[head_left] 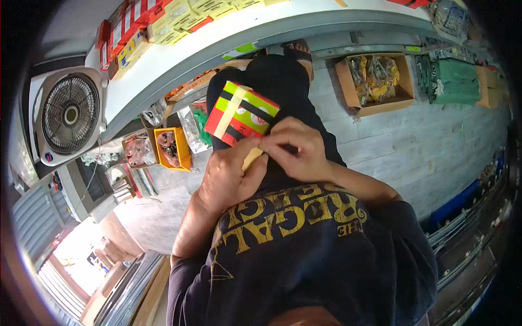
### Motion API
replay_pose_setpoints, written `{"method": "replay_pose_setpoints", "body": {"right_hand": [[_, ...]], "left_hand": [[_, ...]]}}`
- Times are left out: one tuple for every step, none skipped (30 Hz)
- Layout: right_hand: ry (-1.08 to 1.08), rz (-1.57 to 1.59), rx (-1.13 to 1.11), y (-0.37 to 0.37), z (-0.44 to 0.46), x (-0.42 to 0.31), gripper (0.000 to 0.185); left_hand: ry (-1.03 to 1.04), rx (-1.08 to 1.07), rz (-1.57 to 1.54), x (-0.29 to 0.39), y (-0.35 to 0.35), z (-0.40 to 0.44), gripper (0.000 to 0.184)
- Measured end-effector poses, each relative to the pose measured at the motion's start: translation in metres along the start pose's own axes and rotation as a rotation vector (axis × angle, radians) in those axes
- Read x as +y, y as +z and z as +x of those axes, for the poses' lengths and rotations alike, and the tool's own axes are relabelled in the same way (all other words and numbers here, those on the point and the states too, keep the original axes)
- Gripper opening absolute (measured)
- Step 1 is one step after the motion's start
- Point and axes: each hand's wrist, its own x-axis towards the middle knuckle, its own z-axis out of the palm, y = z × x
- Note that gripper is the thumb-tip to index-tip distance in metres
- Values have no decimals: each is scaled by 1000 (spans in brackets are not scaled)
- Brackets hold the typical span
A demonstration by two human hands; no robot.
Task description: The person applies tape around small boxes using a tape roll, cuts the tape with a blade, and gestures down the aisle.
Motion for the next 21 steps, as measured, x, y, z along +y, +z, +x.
{"method": "replay_pose_setpoints", "body": {"right_hand": [[-125,-97,-5,-4,0,1,21],[-246,-196,-10,-8,1,4,19],[-237,-190,5,-11,2,7,19],[-259,-181,7,-13,2,10,20],[-280,-170,10,-13,1,12,20],[-300,-159,14,-14,0,14,21],[-292,-152,28,-15,0,15,21],[-295,-111,17,-16,1,16,22],[-299,-70,3,-17,2,17,22],[-303,-27,-13,-18,4,18,23],[-298,-20,-6,-20,5,19,23],[-287,-5,1,-21,6,20,23],[-276,9,6,-22,7,21,23],[-264,24,11,-23,8,23,23],[-260,29,17,-23,7,25,23],[-237,56,29,-22,7,26,23],[-215,83,39,-22,7,28,23],[-196,109,48,-21,7,29,23],[-196,116,49,-21,7,30,23],[-179,116,54,-21,8,30,22],[-162,115,60,-22,8,29,21]], "left_hand": [[1,-15,8,1,1,2,30],[-24,-38,-15,3,2,3,33],[-53,-63,-39,5,3,4,36],[-85,-89,-63,8,4,4,39],[-93,-110,-57,11,3,4,39],[-149,-143,-71,14,0,5,43],[-201,-171,-84,17,-4,6,46],[-253,-195,-98,17,-7,8,50],[-257,-204,-93,15,-10,10,50],[-237,-251,-122,11,-14,10,52],[-218,-297,-151,8,-18,10,53],[-197,-343,-181,6,-21,11,55],[-201,-351,-178,7,-22,12,55],[-208,-352,-156,7,-22,12,55],[-215,-352,-135,8,-23,13,55],[-223,-353,-113,9,-23,13,54],[-230,-359,-110,9,-23,15,54],[-220,-356,-116,8,-21,18,54],[-208,-351,-122,8,-19,22,54],[-195,-344,-127,7,-18,24,53],[-199,-343,-123,8,-19,26,53]]}}
